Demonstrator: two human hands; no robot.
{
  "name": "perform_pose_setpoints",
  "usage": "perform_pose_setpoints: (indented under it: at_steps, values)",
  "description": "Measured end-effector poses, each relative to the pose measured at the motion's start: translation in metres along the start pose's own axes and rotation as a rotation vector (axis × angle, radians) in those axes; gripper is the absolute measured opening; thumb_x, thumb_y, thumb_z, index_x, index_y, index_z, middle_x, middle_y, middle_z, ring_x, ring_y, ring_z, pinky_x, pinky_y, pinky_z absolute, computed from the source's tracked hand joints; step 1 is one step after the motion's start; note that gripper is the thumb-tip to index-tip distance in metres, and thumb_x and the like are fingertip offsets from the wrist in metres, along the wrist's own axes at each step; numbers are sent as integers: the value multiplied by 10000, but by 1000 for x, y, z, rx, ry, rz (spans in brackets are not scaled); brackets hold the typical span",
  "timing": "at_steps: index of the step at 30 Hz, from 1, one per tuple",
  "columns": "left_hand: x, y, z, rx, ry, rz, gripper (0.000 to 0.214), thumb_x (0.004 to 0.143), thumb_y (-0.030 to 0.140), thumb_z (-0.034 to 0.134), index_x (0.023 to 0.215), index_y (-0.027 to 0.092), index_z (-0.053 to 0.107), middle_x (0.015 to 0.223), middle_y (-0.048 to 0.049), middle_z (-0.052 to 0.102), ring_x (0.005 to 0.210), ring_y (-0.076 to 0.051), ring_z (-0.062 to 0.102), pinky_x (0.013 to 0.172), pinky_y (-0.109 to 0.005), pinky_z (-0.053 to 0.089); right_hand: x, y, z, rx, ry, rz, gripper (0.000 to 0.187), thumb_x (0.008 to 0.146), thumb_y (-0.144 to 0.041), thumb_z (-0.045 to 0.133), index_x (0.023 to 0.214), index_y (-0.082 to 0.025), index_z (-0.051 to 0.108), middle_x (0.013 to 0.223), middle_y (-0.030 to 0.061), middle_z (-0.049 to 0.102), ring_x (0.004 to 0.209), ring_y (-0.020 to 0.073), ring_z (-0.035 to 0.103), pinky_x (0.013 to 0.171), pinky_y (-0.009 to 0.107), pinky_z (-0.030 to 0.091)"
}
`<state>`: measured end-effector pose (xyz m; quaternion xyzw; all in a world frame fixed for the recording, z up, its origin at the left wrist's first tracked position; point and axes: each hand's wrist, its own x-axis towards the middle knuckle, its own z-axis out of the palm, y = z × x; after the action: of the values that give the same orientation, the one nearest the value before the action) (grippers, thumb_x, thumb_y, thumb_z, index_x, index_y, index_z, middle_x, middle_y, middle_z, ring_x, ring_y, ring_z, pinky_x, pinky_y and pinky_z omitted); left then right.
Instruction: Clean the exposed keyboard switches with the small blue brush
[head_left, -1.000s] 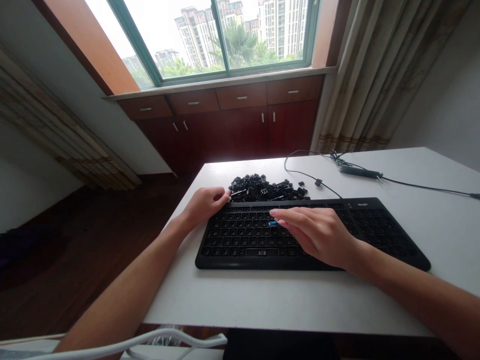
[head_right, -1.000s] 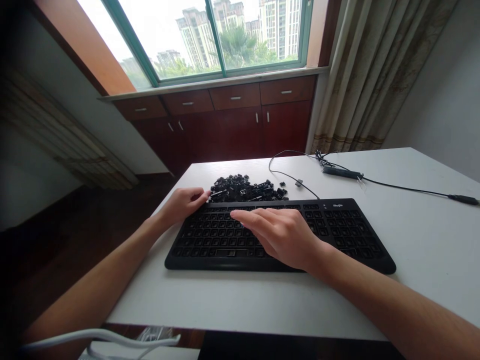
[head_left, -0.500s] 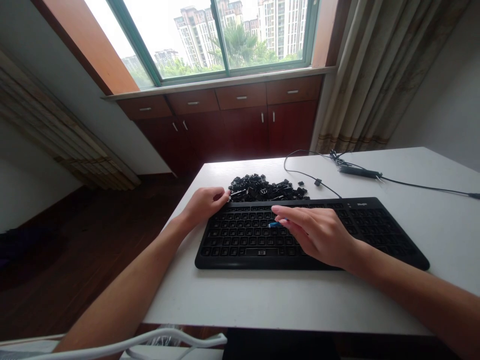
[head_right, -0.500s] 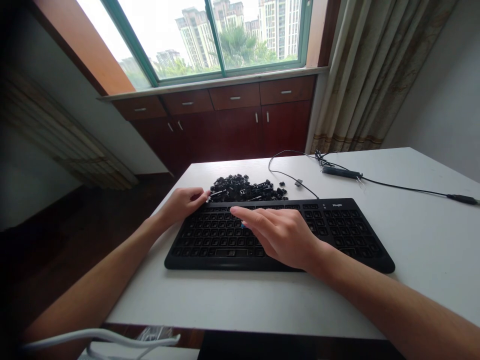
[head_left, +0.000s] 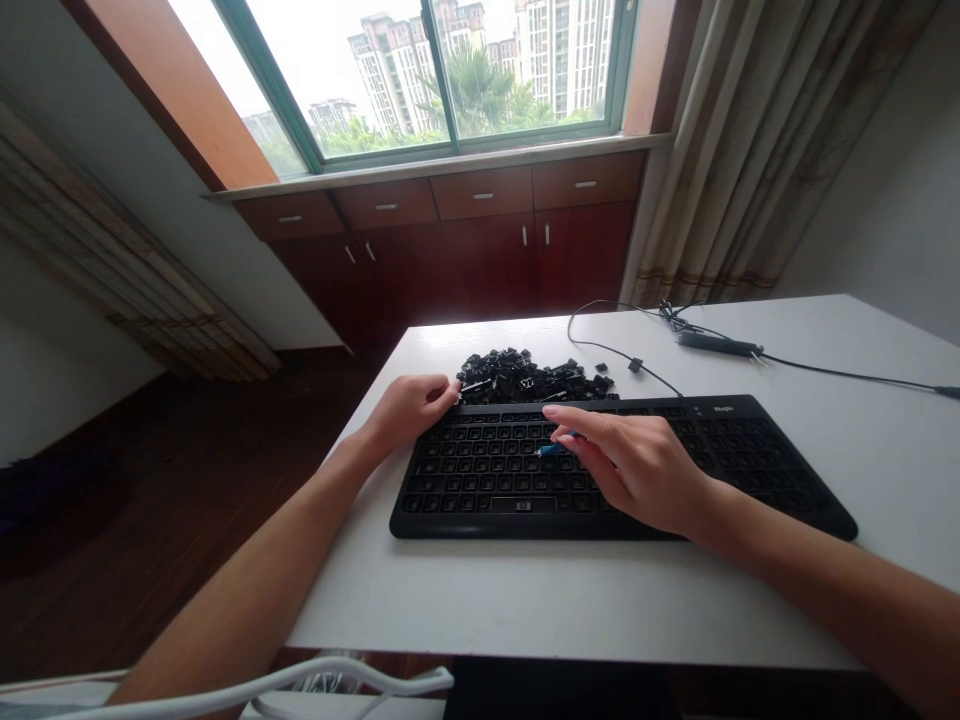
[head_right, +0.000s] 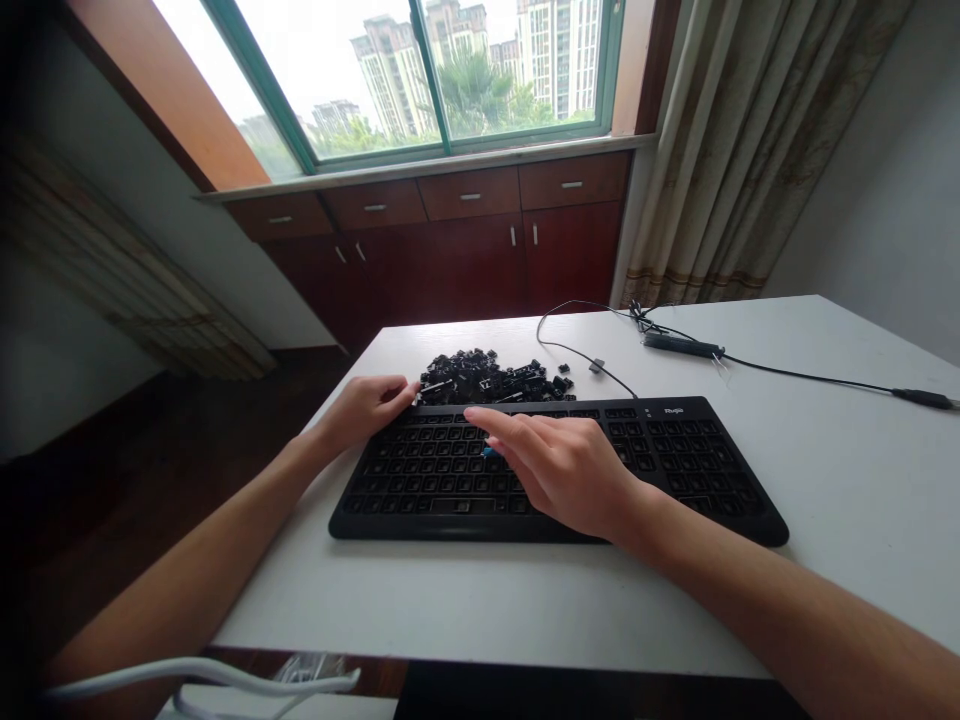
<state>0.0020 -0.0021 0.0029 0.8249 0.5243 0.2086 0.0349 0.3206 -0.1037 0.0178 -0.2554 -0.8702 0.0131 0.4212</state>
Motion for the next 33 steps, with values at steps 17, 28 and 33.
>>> perform_pose_setpoints:
  at_steps: [17,28,33]
  values:
    - [0,-1,0,14,1,5,454,932,440,467,583,165,378,520,39,353,523,-82,310,550,-261,226,1,-1,0,-30,20,46,505,936,-116,544,1413,-228,425,1043,24,753,840,126,722,703,237,567]
    - [0,-2,1,21,-4,2,460,941,451,456,589,165,380,526,37,357,526,-83,315,555,-265,230,0,0,-1,-44,36,58,521,944,-124,527,1436,-246,407,1048,19,751,832,128,718,712,245,562]
    - [0,-1,0,12,-8,-5,456,935,448,466,587,164,387,524,36,360,527,-83,312,555,-264,230,0,2,-3,-92,31,68,535,938,-111,540,1441,-218,392,1017,20,749,805,120,709,684,237,540]
